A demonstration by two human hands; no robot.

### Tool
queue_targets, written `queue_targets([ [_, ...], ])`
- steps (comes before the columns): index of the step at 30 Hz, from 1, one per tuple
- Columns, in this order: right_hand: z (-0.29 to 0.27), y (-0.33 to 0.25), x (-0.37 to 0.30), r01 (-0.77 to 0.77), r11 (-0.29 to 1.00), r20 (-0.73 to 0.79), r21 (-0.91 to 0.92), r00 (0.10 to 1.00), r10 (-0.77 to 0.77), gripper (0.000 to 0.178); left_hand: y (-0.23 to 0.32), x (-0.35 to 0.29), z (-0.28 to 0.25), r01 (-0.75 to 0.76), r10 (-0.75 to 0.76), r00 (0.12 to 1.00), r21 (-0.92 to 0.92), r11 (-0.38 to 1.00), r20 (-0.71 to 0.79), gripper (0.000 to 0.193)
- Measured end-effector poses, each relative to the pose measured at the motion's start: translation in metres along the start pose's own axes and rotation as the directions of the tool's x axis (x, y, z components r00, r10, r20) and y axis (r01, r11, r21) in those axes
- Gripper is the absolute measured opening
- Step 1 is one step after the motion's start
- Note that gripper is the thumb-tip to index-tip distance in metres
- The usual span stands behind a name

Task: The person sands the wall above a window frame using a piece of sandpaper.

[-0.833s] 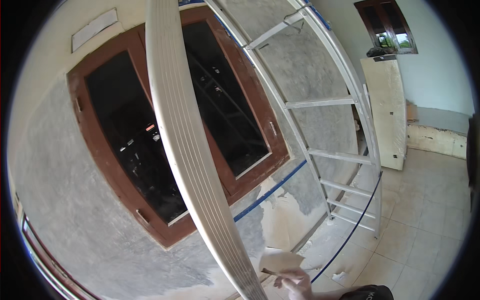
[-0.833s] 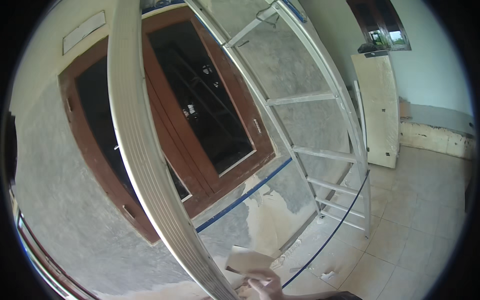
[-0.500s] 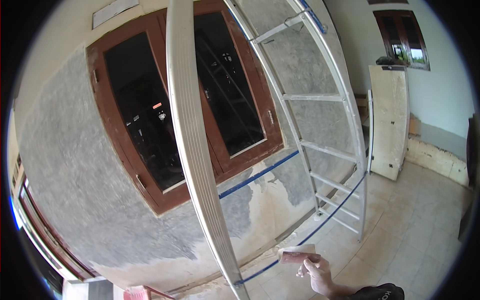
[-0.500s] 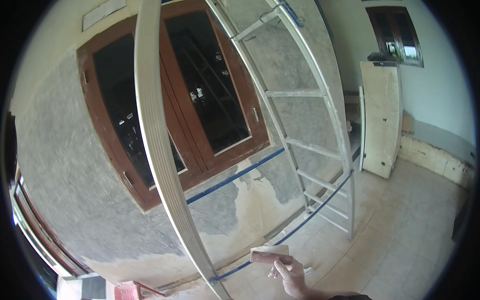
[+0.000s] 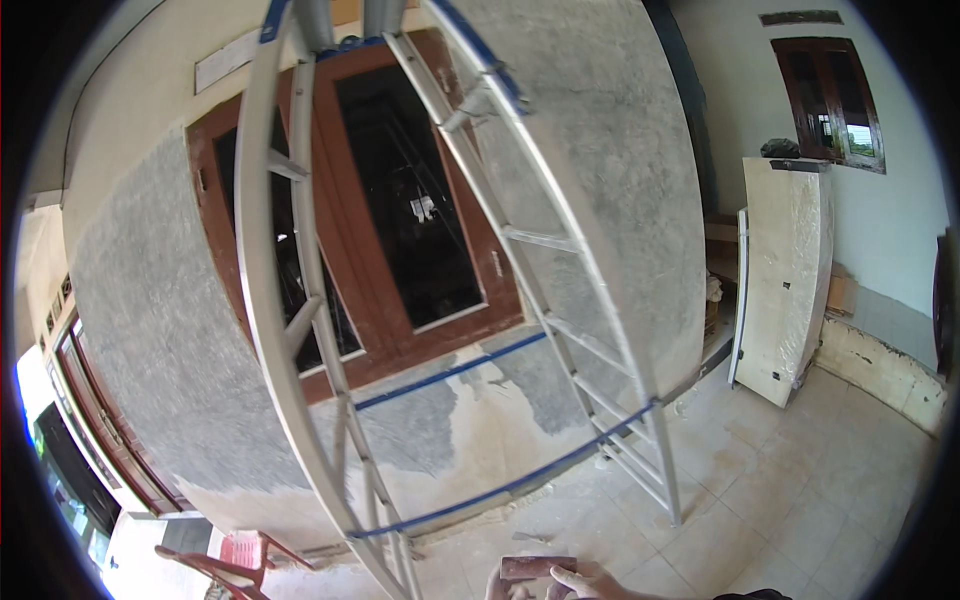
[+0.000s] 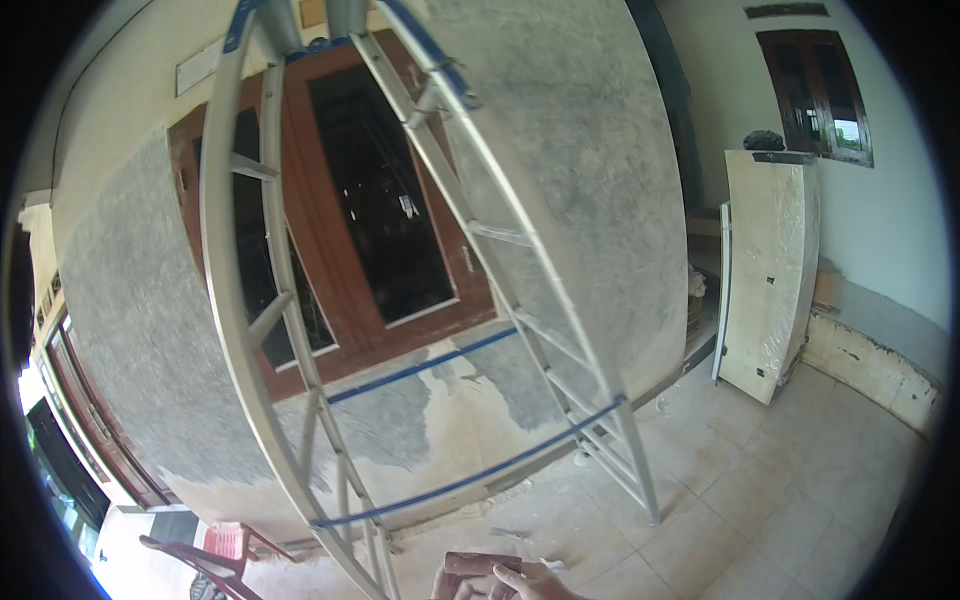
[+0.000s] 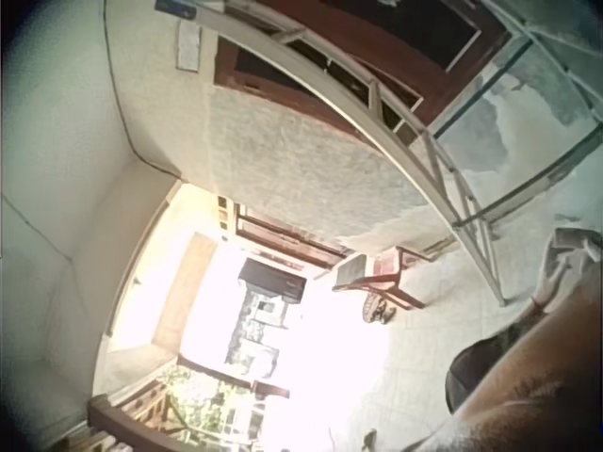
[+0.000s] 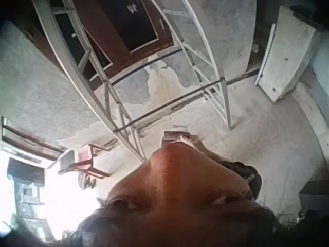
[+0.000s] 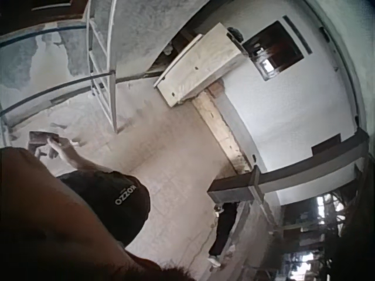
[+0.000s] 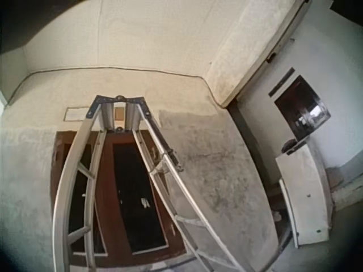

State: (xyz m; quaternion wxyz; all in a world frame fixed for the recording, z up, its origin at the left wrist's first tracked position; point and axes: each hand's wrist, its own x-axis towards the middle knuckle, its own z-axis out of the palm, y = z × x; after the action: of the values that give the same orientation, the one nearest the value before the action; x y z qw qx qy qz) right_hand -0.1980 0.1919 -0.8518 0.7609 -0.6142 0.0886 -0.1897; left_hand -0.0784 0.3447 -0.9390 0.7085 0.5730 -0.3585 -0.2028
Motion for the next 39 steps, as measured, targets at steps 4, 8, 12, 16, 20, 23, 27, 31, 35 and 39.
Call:
queue_targets([
  [4, -0.126, -0.033, -0.027, -0.091, 0.97, 0.114, -0.224, 0.986, 0.119, 0.039, 0.001, 0.046, 0.144, -0.033, 0.033, 0.999, 0.009, 0.999, 0.007, 0.052],
  [8, -0.221, -0.055, -0.044, -0.21, 0.882, 0.218, -0.422, 0.921, 0.323, 0.044, 0.019, 0.095, 0.241, 0.166, -0.167, 0.986, 0.115, 0.979, 0.0, 0.029],
  [12, -0.32, -0.088, -0.045, -0.257, 0.716, 0.275, -0.649, 0.798, 0.535, 0.053, 0.004, 0.137, 0.288, 0.188, -0.214, 0.946, 0.124, 0.974, 0.244, 0.027],
  [16, -0.386, -0.041, -0.024, 0.282, 0.57, 0.32, -0.771, 0.947, -0.036, 0.03, -0.007, 0.172, 0.335, 0.186, -0.196, 0.94, 0.061, 0.981, 0.28, 0.026],
  [20, -0.45, -0.044, 0.002, 0.674, 0.163, 0.545, -0.72, 0.695, -0.469, 0.036, -0.021, 0.228, 0.378, 0.238, -0.195, 0.915, -0.083, 0.968, 0.354, 0.026],
  [23, -0.499, -0.063, 0.023, 0.628, 0.388, 0.416, -0.675, 0.758, -0.503, 0.039, -0.053, 0.291, 0.417, 0.186, -0.14, 0.847, -0.04, 0.982, 0.513, 0.028],
  [27, -0.573, -0.093, 0.03, 0.513, 0.682, 0.25, -0.522, 0.856, -0.453, 0.043, -0.046, 0.364, 0.502, 0.166, -0.057, 0.653, -0.069, 0.984, 0.755, 0.031],
  [31, -0.63, -0.098, 0.053, 0.352, 0.906, 0.103, -0.236, 0.936, -0.336, 0.047, -0.043, 0.404, 0.56, 0.349, -0.019, 0.586, -0.231, 0.908, 0.81, 0.031],
  [35, -0.689, -0.1, 0.08, 0.083, 0.989, 0.098, 0.12, 0.991, -0.095, 0.051, -0.049, 0.414, 0.587, 0.385, -0.062, 0.745, -0.352, 0.853, 0.665, 0.03],
  [39, -0.685, -0.163, 0.124, -0.101, 0.976, 0.106, 0.194, 0.991, 0.082, 0.049, -0.062, 0.429, 0.584, 0.313, -0.466, 0.827, 0.432, 0.846, 0.314, 0.042],
])
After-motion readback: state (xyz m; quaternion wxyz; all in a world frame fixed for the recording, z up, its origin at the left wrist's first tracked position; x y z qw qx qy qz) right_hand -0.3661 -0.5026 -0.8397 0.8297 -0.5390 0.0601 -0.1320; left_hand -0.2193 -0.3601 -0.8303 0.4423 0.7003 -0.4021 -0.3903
